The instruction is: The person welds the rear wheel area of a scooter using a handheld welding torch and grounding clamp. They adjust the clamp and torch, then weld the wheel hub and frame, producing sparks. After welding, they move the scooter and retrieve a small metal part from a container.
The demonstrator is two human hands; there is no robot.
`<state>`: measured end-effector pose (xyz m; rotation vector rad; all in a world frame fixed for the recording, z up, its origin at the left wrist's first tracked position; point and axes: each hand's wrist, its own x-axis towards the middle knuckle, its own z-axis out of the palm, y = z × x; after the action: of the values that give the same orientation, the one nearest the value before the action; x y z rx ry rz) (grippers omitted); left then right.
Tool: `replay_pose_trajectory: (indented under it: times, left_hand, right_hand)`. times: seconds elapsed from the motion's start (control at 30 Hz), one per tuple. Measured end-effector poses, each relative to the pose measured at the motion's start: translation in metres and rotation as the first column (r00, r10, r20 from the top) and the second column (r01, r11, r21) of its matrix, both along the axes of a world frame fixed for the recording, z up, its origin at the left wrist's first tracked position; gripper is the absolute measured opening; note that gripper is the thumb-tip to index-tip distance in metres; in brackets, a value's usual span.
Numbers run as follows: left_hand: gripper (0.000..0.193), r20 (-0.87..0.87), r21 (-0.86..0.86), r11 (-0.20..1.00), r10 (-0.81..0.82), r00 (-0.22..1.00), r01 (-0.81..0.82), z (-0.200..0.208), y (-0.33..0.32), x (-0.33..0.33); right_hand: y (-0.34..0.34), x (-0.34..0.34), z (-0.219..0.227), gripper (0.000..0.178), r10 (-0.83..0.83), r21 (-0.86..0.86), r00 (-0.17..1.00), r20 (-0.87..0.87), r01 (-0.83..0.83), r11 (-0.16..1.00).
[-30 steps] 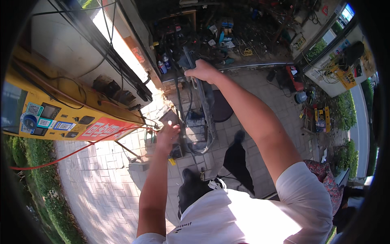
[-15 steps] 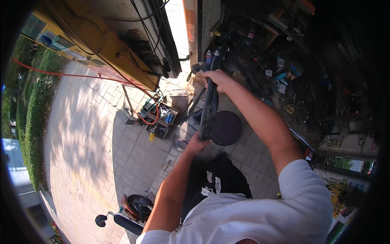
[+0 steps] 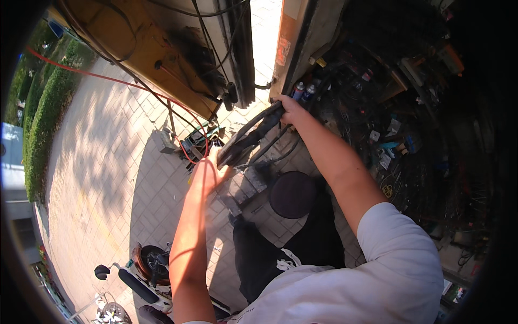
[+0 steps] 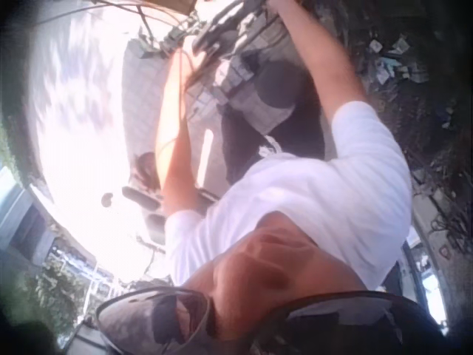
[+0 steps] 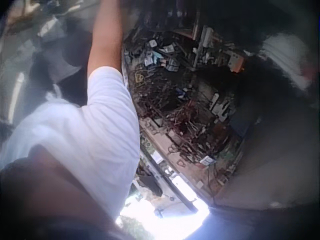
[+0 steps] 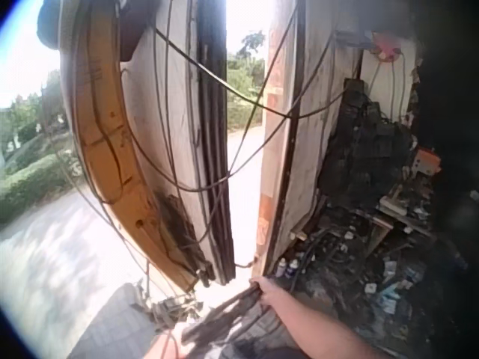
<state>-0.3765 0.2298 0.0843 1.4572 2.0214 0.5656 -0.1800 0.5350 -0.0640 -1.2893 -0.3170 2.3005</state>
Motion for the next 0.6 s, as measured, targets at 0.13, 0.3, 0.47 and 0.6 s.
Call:
replay_pose_trajectory:
  times: [0.13, 0.3, 0.47, 0.6]
  left_hand:
    - [0.046, -0.08, -0.114, 0.993, -0.035, 0.996, 0.026, -0.022, 0.058, 0.024]
    - [0.046, -0.126, -0.214, 0.972, 0.066, 0.99, -0.093, -0.118, 0.118, 0.088]
    - [0.043, -0.038, -0.25, 0.918, 0.308, 0.951, -0.307, -0.229, 0.105, 0.117]
    - [0.046, -0.107, -0.337, 0.84, 0.415, 0.903, -0.426, -0.318, 0.087, 0.131]
  right_hand:
    - [0.044, -0.004, -0.074, 0.014, 0.036, -0.142, 0.997, -0.072, -0.046, 0.989]
    - [0.09, 0.031, -0.157, 0.04, -0.02, -0.115, 0.99, -0.139, 0.004, 0.993]
    - [0.098, 0.054, -0.119, 0.098, 0.437, -0.006, 0.875, 0.209, -0.445, 0.895]
    - [0.117, 0.103, -0.122, 0.086, 0.423, -0.023, 0.876, 0.233, -0.429, 0.903]
